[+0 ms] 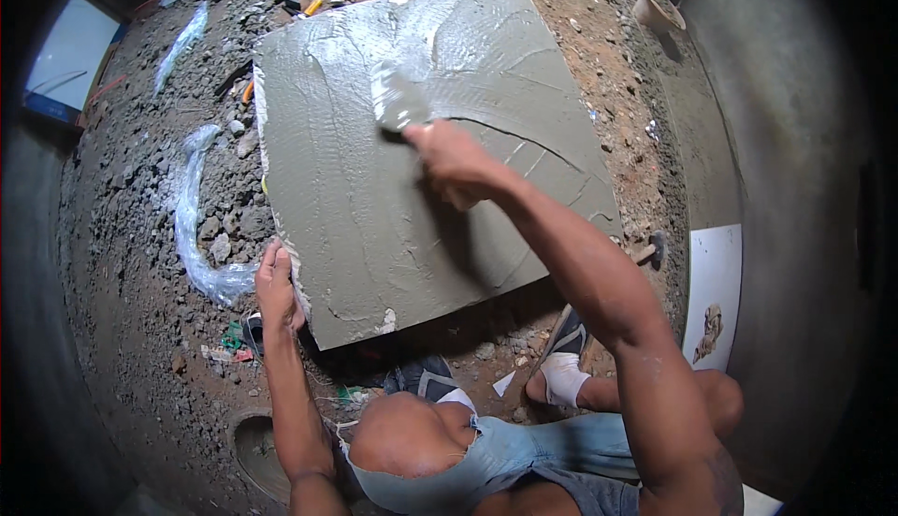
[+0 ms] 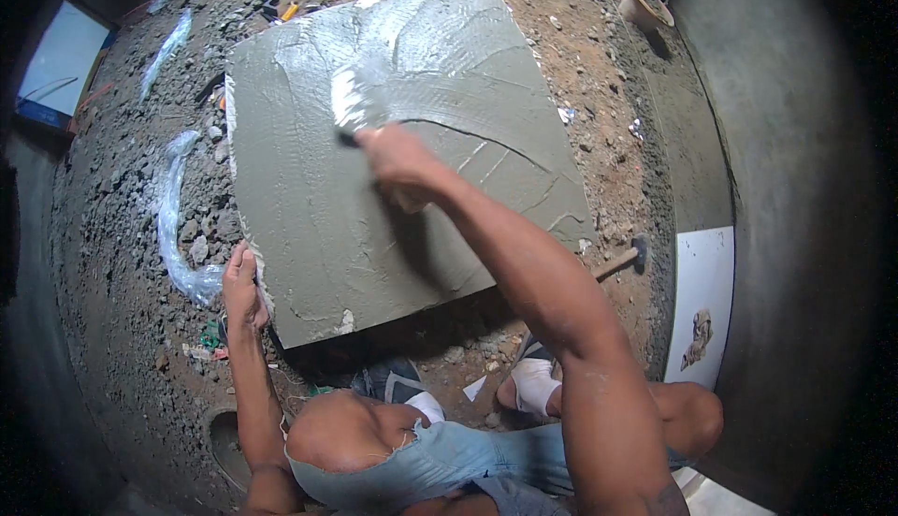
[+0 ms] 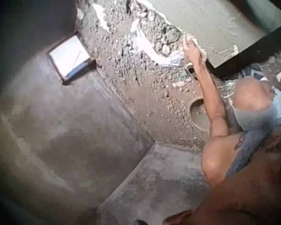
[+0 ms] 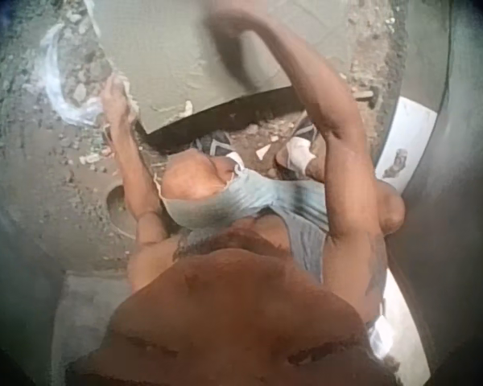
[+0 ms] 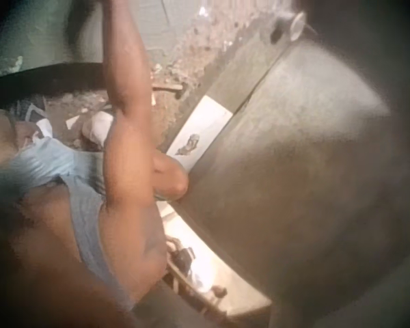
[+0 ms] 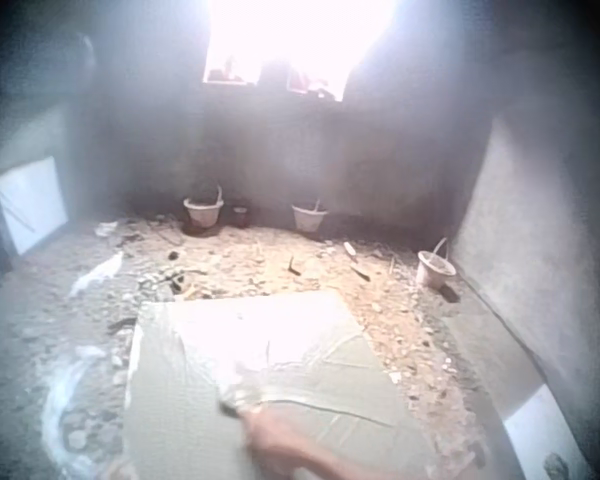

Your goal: The person uses an angle grinder to cut a tile, then scoops mortar from a bucket using a trowel and spreads it across the back of the tile.

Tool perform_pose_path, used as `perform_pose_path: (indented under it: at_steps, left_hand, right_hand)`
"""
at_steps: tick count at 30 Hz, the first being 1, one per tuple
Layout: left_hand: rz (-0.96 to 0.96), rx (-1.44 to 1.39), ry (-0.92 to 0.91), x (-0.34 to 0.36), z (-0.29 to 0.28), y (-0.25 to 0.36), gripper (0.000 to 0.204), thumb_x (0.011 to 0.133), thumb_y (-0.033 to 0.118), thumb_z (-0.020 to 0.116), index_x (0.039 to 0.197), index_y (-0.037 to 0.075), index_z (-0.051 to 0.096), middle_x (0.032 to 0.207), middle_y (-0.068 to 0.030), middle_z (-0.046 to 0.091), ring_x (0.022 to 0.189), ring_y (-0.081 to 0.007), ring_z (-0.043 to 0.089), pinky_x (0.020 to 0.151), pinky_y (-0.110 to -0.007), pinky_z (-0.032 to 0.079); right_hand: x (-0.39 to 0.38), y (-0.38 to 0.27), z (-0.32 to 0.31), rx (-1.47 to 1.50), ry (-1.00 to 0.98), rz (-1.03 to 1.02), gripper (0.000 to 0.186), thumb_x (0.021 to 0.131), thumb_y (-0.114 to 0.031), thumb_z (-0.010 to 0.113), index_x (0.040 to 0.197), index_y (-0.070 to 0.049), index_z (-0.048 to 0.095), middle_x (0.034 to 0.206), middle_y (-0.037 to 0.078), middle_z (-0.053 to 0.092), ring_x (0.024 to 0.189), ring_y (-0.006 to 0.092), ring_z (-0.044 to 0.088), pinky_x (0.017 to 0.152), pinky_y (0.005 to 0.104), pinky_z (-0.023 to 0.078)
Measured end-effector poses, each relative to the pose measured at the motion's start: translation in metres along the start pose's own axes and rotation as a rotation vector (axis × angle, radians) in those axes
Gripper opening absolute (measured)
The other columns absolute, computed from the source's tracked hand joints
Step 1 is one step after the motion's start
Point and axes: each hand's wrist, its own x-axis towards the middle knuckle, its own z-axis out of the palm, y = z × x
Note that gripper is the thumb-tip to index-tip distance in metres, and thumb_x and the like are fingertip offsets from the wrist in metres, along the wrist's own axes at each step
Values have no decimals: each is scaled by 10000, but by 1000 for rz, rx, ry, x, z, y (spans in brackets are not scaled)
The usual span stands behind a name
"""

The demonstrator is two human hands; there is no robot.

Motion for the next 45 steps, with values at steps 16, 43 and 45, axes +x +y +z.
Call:
perform_pose_path:
  at_steps: [16, 43, 45]
  left_hand:
    - [-116, -110, 59, -6, 3, 5, 485, 993, 203, 585, 1383, -52, 454, 1220, -67, 626, 1083, -130, 577, 957, -260, 436]
    - [-74, -124, 100, -9, 21, 24, 400, 992, 167, 578, 1302, -77, 514, 1077, -49, 654, 922, -96, 599, 833, -240, 476]
    - [-63, -83, 112, -11, 16, 21, 412, 993, 170, 576, 1309, -83, 506, 1090, -56, 656, 939, -103, 605, 846, -239, 477]
  right_hand:
    - [90, -98, -96, -625, 104, -92, 581, 1015, -528, 412, 733, -22, 453, 564, 49, 475, 457, 179, 533, 381, 364, 427]
    - [209, 88, -365, -218, 671, 121, 491, 1003, -466, 364, 941, -24, 567, 750, 124, 588, 608, 227, 562, 530, 440, 438]
    - [176, 83, -360, -226, 647, 115, 497, 1001, -486, 375, 908, -45, 583, 711, 116, 585, 552, 212, 548, 489, 424, 434]
